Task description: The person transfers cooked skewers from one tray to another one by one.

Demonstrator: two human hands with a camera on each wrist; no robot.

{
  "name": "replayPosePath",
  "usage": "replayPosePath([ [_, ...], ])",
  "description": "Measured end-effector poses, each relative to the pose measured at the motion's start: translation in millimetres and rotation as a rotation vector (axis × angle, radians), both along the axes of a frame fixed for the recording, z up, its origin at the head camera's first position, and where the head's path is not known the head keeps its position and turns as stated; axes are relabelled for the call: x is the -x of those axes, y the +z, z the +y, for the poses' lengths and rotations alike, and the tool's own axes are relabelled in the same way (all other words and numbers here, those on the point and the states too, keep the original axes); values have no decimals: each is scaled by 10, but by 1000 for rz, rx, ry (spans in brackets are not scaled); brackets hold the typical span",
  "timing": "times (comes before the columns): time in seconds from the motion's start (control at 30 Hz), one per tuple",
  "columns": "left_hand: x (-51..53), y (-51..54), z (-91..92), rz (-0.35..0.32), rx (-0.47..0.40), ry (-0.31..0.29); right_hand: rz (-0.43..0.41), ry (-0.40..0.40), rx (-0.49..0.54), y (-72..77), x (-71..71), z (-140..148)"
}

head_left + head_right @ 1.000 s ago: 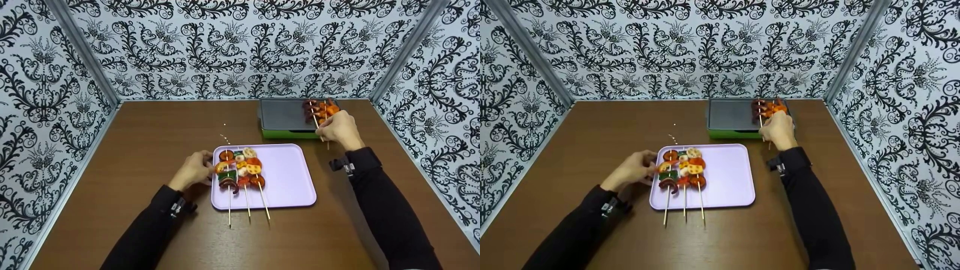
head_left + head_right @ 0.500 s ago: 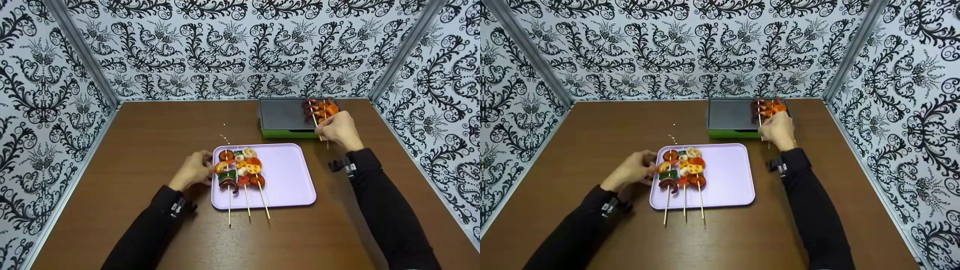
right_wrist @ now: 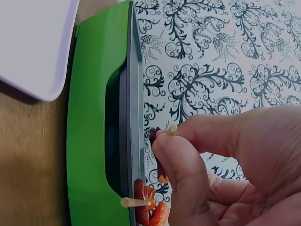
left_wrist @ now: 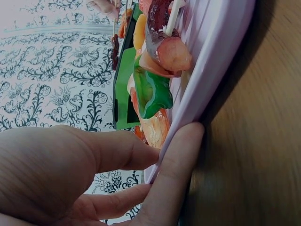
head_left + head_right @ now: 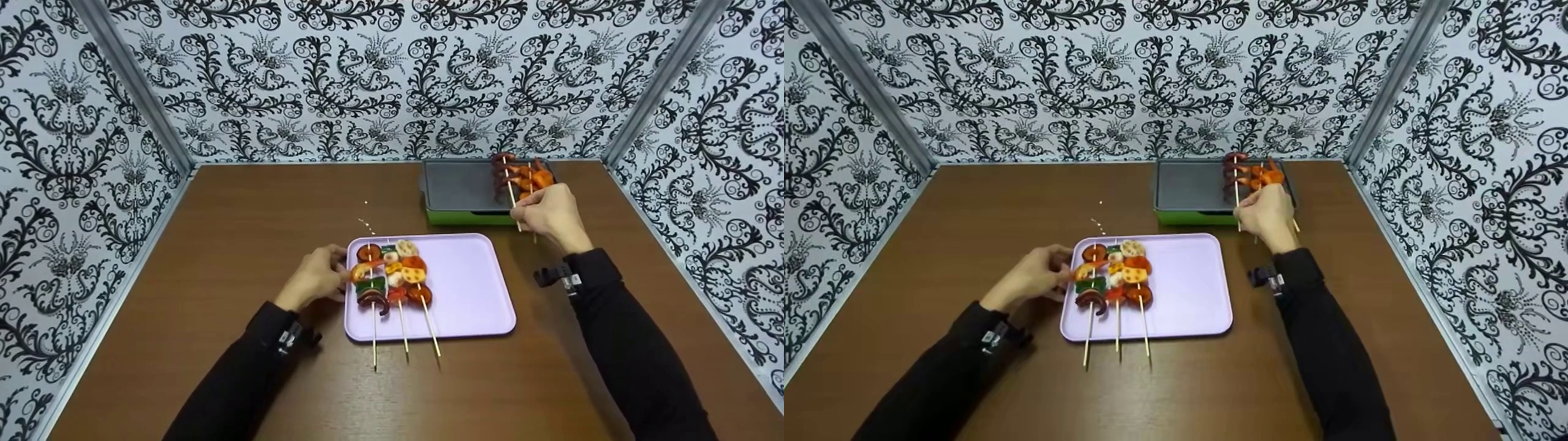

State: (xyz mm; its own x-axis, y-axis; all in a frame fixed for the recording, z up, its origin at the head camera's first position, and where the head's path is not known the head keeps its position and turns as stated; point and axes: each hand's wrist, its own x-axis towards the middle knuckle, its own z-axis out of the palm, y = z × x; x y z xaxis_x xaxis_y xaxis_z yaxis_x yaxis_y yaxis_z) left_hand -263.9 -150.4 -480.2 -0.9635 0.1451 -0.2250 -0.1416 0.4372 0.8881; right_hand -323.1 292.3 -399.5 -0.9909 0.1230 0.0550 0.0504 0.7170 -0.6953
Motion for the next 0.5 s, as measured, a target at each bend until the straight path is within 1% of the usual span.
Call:
replayPosePath([
  [0.27,-1,-10,-6,9,17,6,-22,43,72,-34,-105,-76],
  [0.4,-3,-8,-6,22,18,7,-6,65,62,-41,-163,-112],
  [0.5,-4,0,-5,14,6,5,-6,74,52,-39,-222,-145],
])
